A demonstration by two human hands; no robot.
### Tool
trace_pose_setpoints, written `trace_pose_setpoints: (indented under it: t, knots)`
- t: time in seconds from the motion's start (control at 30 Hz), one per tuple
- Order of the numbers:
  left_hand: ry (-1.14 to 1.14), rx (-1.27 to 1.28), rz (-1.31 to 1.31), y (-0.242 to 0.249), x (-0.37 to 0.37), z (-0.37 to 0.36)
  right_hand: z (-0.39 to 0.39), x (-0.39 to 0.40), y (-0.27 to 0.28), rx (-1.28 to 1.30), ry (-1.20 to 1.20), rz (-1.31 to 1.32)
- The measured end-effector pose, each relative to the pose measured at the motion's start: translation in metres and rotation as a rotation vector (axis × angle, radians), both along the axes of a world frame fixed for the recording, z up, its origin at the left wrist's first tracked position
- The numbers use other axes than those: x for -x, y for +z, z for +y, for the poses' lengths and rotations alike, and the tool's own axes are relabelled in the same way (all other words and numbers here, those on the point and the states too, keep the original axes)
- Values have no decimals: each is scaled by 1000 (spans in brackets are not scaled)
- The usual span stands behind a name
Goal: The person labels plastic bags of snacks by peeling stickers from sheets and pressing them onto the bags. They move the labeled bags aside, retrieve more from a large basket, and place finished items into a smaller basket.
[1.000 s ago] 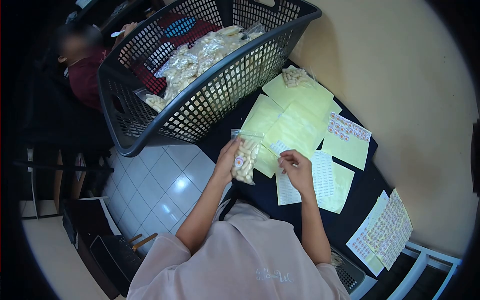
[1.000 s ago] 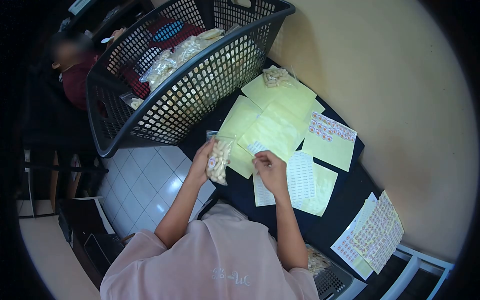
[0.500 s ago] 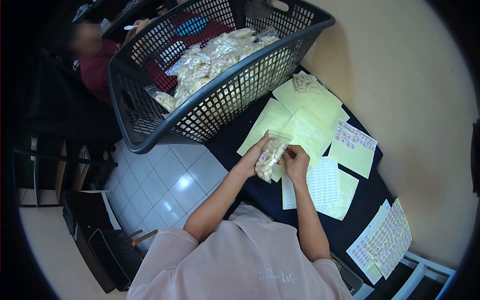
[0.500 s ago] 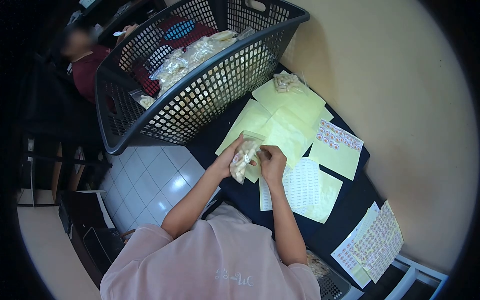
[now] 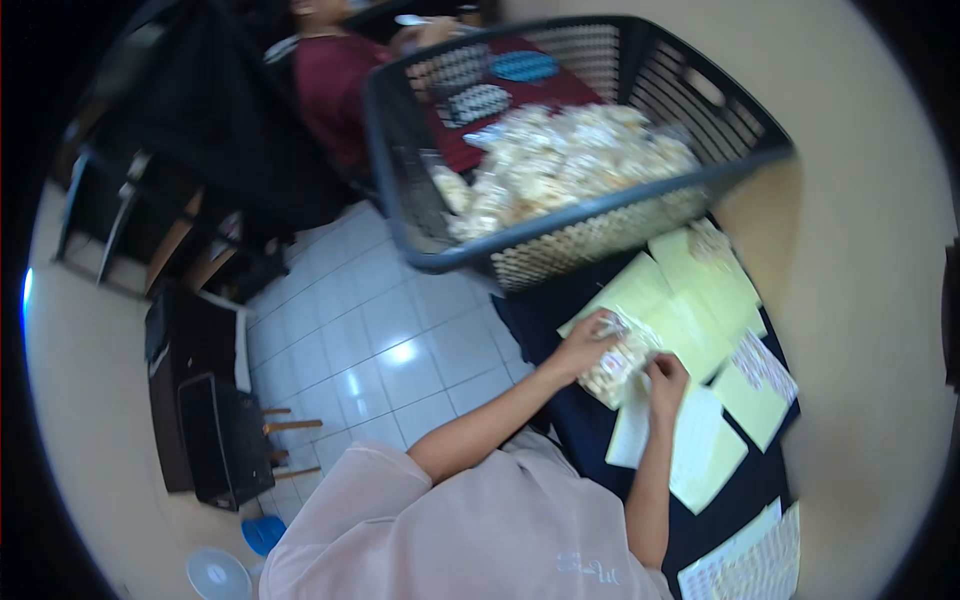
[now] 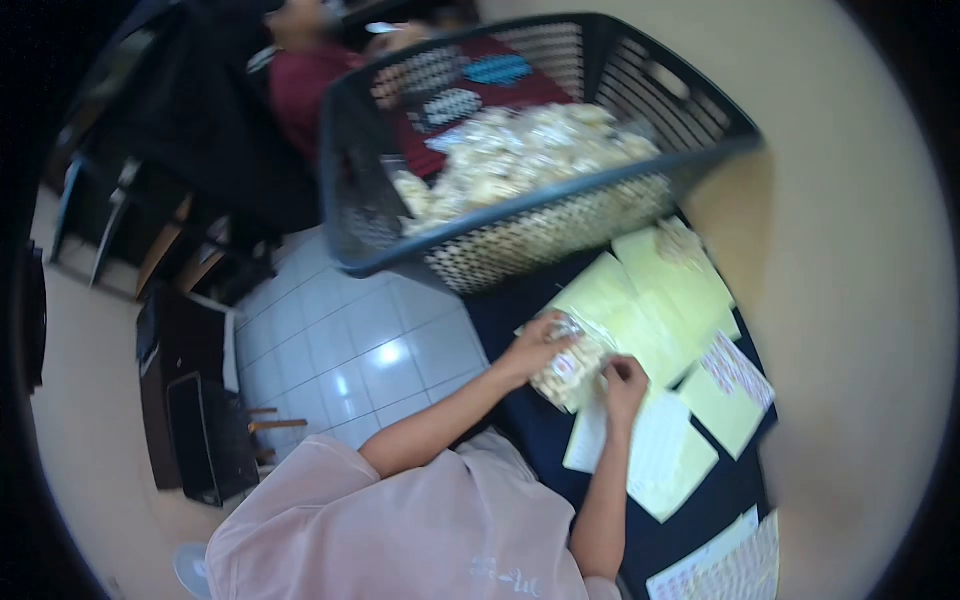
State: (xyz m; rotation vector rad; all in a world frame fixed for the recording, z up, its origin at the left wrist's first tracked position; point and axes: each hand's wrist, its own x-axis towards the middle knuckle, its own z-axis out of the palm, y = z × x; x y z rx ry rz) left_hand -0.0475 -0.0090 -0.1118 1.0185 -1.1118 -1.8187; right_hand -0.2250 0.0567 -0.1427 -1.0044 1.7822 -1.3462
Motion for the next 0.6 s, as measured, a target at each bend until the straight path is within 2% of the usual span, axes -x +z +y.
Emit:
trace_pose_setpoints:
  t: [0.07, 0.1, 0.13, 0.23, 0.37, 0.4, 0.43, 0.53, 0.57, 0.6]
  knots:
    - [52, 168, -75, -5, -14, -2, 1, 0, 0, 62, -2, -206]
    - [58, 235, -135, -6, -20, -4, 1, 4, -3, 55, -17, -198]
    - [81, 259, -122, -3, -24, -5, 1, -7, 19, 87, -66, -210]
    - [86, 273, -184, 1, -32, 0, 1, -26, 52, 195, 14, -292]
    - [184, 354, -242, 16, -28, 9, 2, -42, 66, 201, 116, -246]
    - [136, 315, -338, 21, -30, 9, 3, -43, 65, 214, 140, -215]
    - [163, 281, -289, 20, -29, 10, 4, -45, 66, 226, 164, -221]
    - [168, 336, -379, 9, -32, 8, 9, -43, 74, 143, 90, -128]
    - [232, 431, -207, 6, -31, 10, 10, -41, 75, 126, 96, -125]
    - [226, 394, -119, 13, -33, 11, 11, -39, 74, 95, 124, -124]
